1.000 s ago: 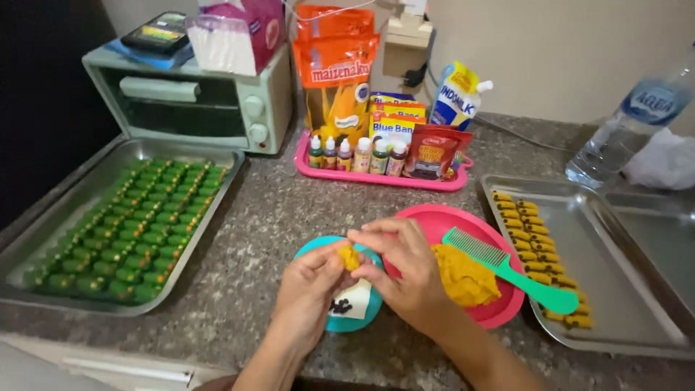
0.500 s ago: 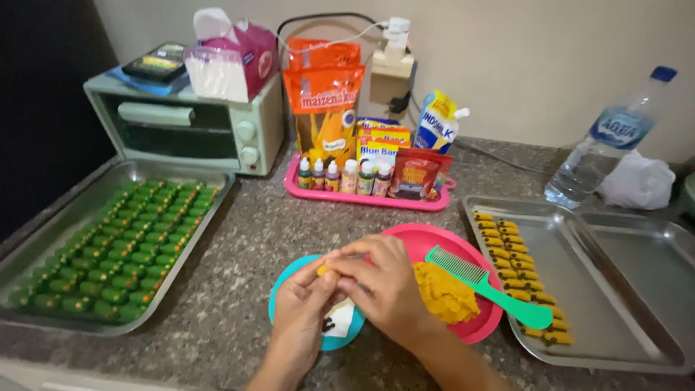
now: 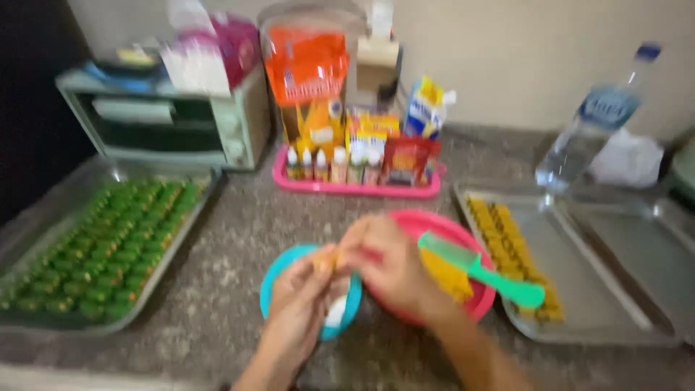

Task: Shaping small portions of yellow dough into cylinders and arranging them on a metal tray

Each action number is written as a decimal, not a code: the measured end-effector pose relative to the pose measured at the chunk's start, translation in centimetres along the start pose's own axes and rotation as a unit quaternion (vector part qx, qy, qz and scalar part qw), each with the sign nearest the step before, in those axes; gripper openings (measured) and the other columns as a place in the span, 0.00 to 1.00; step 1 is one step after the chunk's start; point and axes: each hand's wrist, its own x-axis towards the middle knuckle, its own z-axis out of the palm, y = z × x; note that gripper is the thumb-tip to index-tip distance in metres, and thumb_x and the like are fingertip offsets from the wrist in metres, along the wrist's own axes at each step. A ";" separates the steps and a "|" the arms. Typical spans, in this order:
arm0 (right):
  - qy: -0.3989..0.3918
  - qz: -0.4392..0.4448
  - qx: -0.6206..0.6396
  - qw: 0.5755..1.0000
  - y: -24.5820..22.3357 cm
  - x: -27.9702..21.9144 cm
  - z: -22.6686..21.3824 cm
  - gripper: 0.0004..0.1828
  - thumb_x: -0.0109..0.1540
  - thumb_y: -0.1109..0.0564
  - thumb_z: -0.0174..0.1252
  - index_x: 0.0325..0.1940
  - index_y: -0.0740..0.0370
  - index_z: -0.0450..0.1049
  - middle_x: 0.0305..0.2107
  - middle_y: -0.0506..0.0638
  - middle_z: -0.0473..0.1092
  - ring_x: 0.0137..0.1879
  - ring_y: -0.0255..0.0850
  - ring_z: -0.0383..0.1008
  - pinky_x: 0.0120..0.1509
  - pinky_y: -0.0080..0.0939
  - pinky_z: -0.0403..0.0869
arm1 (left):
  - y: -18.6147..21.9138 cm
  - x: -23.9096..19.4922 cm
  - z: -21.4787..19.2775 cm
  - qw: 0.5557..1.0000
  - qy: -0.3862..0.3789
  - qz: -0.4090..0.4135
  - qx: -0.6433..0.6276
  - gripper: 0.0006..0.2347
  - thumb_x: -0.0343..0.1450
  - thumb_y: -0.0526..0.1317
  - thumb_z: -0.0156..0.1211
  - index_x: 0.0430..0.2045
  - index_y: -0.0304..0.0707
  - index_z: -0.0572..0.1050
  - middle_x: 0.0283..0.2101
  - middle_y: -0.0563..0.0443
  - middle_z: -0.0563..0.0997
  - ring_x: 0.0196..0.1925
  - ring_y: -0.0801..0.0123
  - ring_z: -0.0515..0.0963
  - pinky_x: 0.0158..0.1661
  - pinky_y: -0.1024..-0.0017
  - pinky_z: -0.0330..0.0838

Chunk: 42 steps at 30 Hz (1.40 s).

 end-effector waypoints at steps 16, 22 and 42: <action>-0.339 0.339 -0.503 0.719 4.5 -0.6 -5.2 0.14 0.62 0.36 0.53 0.45 0.22 0.83 0.42 0.41 0.82 0.58 0.46 0.78 0.60 0.54 0.71 | 3.0 -0.4 -1.0 0.997 -0.029 0.047 -0.050 0.21 0.73 0.42 0.59 0.62 0.36 0.72 0.48 0.42 0.85 0.46 0.58 0.87 0.39 0.71 0.84; -0.011 0.009 -0.284 0.959 3.5 -0.5 -3.9 0.13 0.68 0.43 0.58 0.53 0.41 0.82 0.38 0.46 0.73 0.46 0.47 0.73 0.53 0.48 0.69 | 3.3 -0.9 0.2 0.999 -0.027 0.007 -0.044 0.23 0.74 0.49 0.52 0.62 0.38 0.71 0.59 0.40 0.81 0.54 0.53 0.84 0.44 0.67 0.82; 0.023 -0.119 -0.209 0.970 -0.3 -1.8 5.5 0.15 0.65 0.41 0.56 0.44 0.49 0.81 0.44 0.46 0.74 0.50 0.49 0.70 0.51 0.54 0.62 | 0.5 0.7 0.5 0.976 -0.051 -0.001 -0.212 0.26 0.73 0.50 0.48 0.67 0.37 0.66 0.67 0.35 0.71 0.55 0.62 0.77 0.43 0.77 0.74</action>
